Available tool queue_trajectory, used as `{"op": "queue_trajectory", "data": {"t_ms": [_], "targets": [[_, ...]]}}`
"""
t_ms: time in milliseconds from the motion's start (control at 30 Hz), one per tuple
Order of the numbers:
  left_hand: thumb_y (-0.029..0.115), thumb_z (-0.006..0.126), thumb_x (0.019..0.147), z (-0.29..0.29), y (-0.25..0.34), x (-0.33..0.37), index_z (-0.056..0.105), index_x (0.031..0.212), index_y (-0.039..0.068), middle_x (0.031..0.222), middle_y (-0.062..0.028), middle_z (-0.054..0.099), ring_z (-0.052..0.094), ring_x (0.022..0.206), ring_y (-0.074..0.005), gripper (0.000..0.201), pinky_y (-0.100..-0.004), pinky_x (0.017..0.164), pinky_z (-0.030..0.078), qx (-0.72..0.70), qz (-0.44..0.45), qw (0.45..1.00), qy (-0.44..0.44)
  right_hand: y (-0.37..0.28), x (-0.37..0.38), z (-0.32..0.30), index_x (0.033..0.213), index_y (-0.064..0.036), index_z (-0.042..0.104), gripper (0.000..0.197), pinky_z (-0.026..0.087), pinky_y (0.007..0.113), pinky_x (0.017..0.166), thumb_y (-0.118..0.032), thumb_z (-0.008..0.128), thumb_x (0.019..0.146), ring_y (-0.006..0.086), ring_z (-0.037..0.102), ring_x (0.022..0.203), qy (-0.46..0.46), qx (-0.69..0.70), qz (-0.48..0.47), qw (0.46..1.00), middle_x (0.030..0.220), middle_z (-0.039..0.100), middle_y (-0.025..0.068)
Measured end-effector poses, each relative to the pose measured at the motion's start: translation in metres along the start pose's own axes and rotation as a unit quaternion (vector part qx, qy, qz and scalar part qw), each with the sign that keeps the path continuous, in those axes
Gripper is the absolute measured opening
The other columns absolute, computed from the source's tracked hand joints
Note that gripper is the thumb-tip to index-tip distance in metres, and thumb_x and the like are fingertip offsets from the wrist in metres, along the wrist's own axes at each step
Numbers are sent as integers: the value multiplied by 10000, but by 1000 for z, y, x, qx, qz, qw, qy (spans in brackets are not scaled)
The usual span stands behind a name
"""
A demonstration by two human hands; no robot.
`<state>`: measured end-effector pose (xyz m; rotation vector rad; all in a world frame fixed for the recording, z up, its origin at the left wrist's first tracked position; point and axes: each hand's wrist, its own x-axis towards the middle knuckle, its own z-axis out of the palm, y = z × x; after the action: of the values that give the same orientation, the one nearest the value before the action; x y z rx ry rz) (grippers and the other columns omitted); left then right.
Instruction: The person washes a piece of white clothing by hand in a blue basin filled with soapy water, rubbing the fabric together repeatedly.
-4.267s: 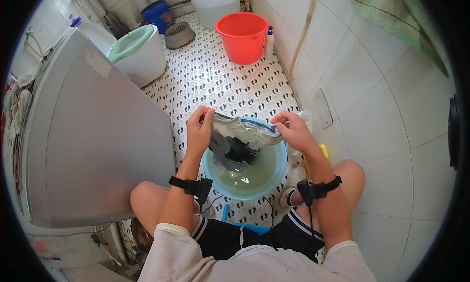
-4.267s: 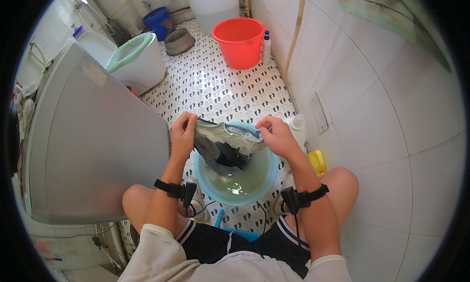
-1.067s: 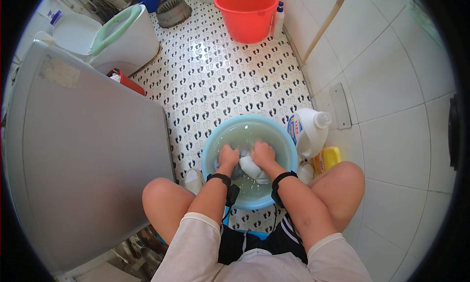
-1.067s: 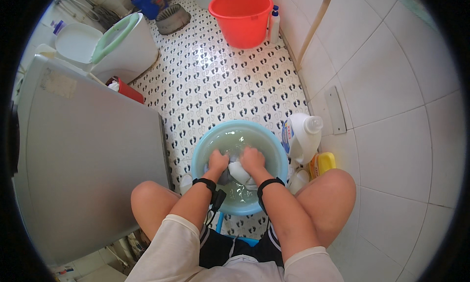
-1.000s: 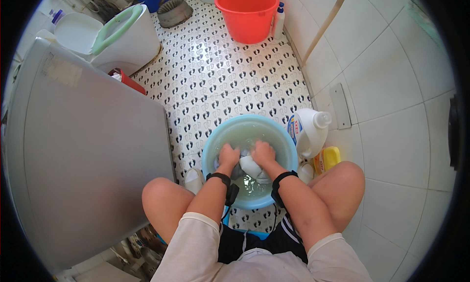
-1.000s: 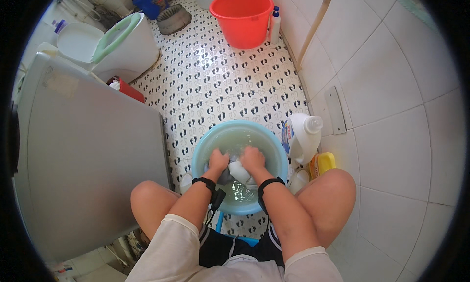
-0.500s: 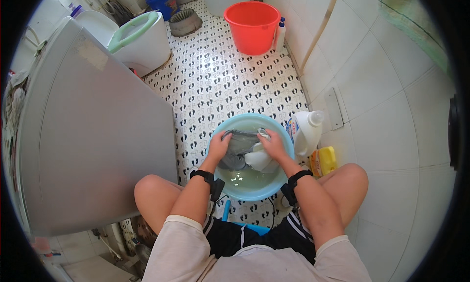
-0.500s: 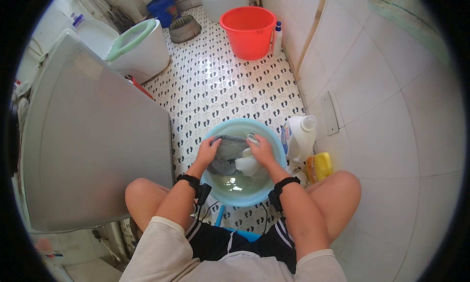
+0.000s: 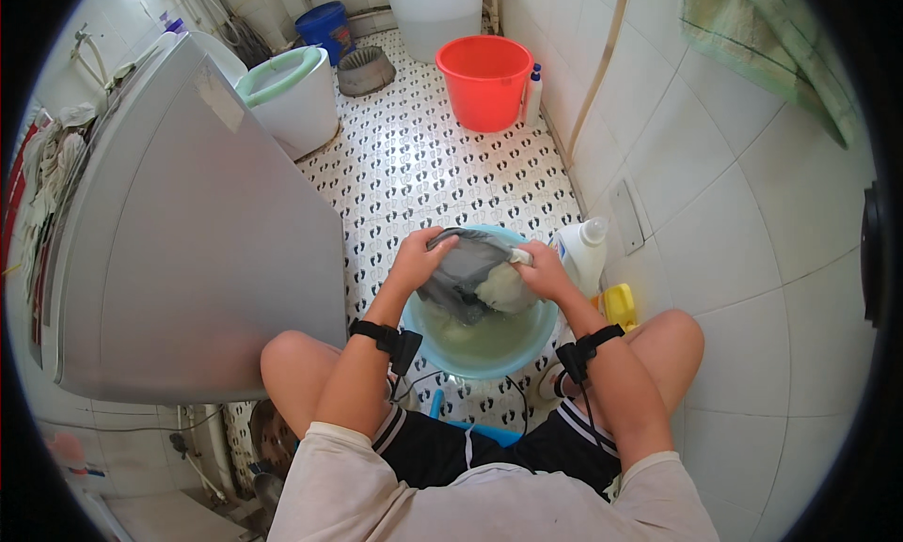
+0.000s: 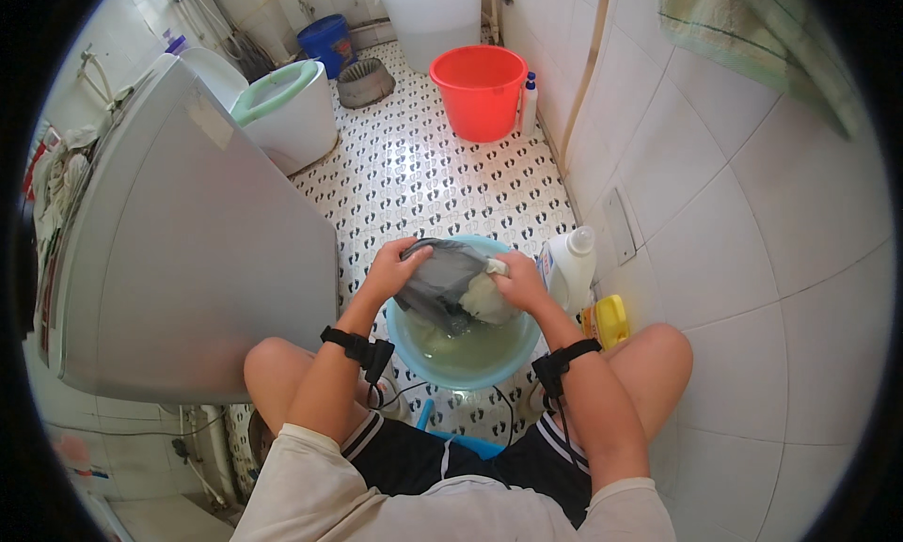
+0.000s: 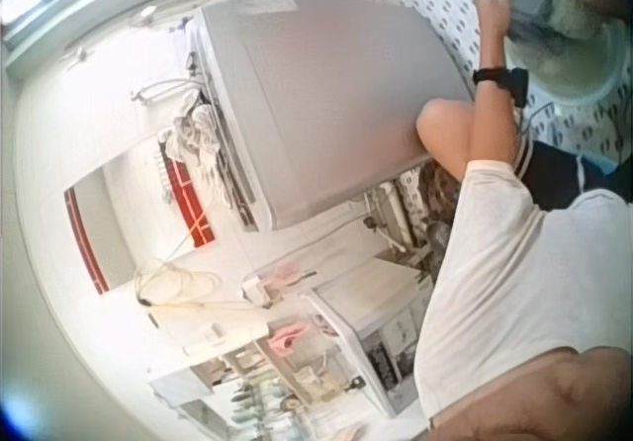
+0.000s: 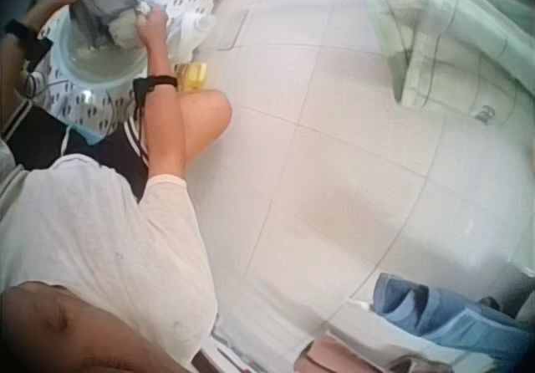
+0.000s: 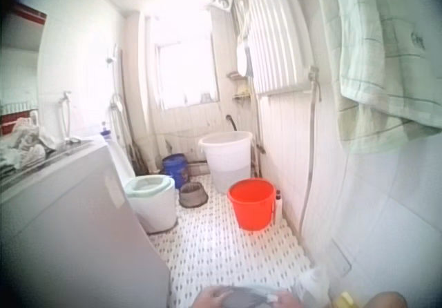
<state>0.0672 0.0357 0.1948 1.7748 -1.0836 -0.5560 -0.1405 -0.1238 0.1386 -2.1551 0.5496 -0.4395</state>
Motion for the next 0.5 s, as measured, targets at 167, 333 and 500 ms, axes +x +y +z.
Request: {"op": "queue_trajectory", "data": {"t_ms": [167,333,500], "targets": [[314,741,778,-12,25,-5,661,918,7,749,-108,646,595,691,-262,347,-363,684,477,293,-22,947,-129,5,7,-10,1181,40,589,401,444,381,946,-181,583,846,376,585,1107,145,62,31,987,1190,602,259],[273,693,796,-8,-10,-12,667,895,34,761,-146,638,606,723,-325,260,-392,679,478,335,44,941,-36,3,17,-15,1275,95,498,505,424,363,993,-193,576,868,364,570,1159,190,96,42,976,1225,593,263],[92,564,857,1,-30,1,632,857,-6,709,-71,578,522,666,-138,120,-289,613,413,-4,-32,999,36,-2,22,-10,1249,84,518,464,432,353,966,-204,574,889,353,593,1118,226,113,39,967,1193,615,251]]}}
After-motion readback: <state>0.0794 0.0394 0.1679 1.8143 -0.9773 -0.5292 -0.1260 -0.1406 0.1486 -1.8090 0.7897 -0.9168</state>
